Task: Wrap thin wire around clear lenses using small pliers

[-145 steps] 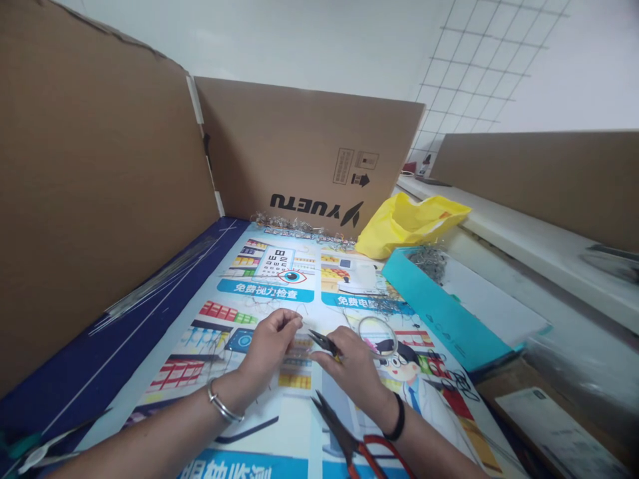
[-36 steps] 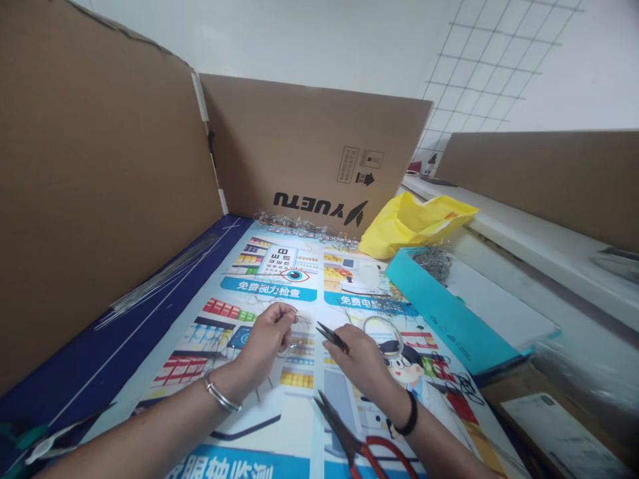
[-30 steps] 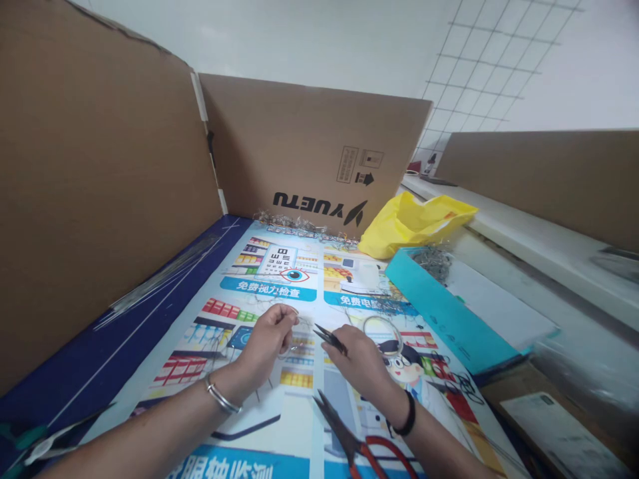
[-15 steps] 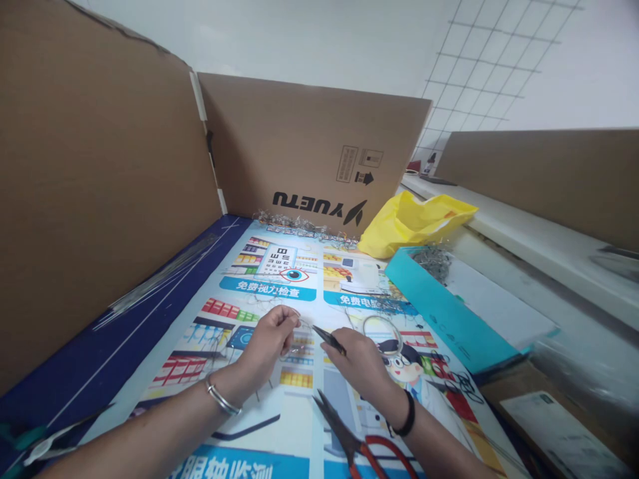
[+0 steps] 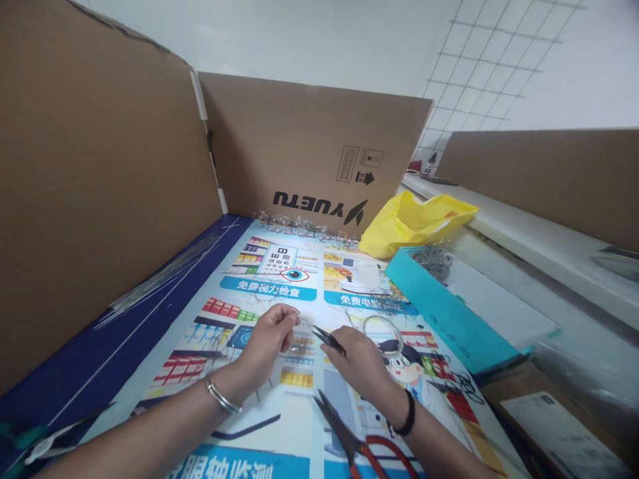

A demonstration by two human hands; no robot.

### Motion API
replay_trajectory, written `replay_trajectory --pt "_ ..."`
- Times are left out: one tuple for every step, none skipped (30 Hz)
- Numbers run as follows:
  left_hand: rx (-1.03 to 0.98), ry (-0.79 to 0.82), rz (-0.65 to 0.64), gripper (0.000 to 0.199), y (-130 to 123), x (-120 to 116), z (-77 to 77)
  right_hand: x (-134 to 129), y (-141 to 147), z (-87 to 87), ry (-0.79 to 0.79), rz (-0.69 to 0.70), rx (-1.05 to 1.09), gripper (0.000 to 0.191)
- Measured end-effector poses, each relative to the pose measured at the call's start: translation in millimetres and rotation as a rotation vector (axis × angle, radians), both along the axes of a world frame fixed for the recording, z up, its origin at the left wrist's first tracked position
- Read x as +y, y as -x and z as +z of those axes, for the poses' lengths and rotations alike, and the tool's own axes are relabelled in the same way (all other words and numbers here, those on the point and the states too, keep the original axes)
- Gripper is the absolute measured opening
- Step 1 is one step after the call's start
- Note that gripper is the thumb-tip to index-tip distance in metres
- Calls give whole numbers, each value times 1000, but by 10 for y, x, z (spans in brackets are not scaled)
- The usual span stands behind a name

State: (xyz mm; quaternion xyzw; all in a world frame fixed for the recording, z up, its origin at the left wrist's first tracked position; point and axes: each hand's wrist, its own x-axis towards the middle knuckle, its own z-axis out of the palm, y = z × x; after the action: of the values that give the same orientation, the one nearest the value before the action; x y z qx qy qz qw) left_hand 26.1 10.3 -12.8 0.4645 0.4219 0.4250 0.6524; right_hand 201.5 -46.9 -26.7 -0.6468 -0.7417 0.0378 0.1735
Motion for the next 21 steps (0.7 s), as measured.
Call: replay_trajectory --pt "4 3 -15 12 -1 -5 -3 1 1 -3 -3 -1 -7 20" --pt "10 7 -31 12 -2 -10 -6 1 1 -4 -5 -2 -15 20" --pt "17 10 -47 11 -4 -14 -8 0 2 -5 -6 -5 -23 20" --pt "25 13 -58 11 -6 -19 -9 -1 4 -4 -5 -9 -31 20" --pt "32 15 -65 11 -7 -22 -8 -4 6 -2 0 -16 -39 21" --pt "36 16 -68 11 -8 -25 -5 -7 9 1 5 -22 -46 21" --pt "37 17 -69 11 -9 -27 -1 -12 11 5 9 -29 -52 22" --pt "35 19 -68 12 -9 -29 4 -16 13 9 10 -35 -58 22" --pt "32 22 -67 12 -10 -30 10 -21 15 11 9 -39 -63 22" --pt "28 24 -66 12 -10 -30 15 -25 14 12 6 -41 -65 22" --pt "27 26 -65 13 -10 -30 20 -28 13 11 3 -42 -63 23" --pt "27 26 -63 13 -10 -30 22 -29 10 9 -1 -44 -58 23" --pt "28 26 -63 13 -10 -28 22 -28 6 7 -4 -45 -49 23" --pt "30 25 -62 14 -10 -25 20 -25 1 5 -6 -46 -39 22" --pt "33 22 -62 14 -9 -22 16 -21 -3 3 -7 -47 -27 22" --pt "36 18 -62 14 -8 -18 11 -17 -6 3 -8 -49 -17 22" --pt "38 12 -59 14 -7 -13 4 -13 -8 4 -7 -49 -10 22" --pt "40 3 -54 13 -6 -8 -2 -9 -9 6 -3 -49 -7 22" --pt "43 -8 -46 13 -4 -2 -8 -7 -8 8 1 -48 -8 23" --pt "48 -17 -40 12 -2 4 -14 -6 -6 10 6 -46 -13 23" --pt "53 -25 -39 12 0 9 -19 -6 -4 13 10 -44 -18 23"
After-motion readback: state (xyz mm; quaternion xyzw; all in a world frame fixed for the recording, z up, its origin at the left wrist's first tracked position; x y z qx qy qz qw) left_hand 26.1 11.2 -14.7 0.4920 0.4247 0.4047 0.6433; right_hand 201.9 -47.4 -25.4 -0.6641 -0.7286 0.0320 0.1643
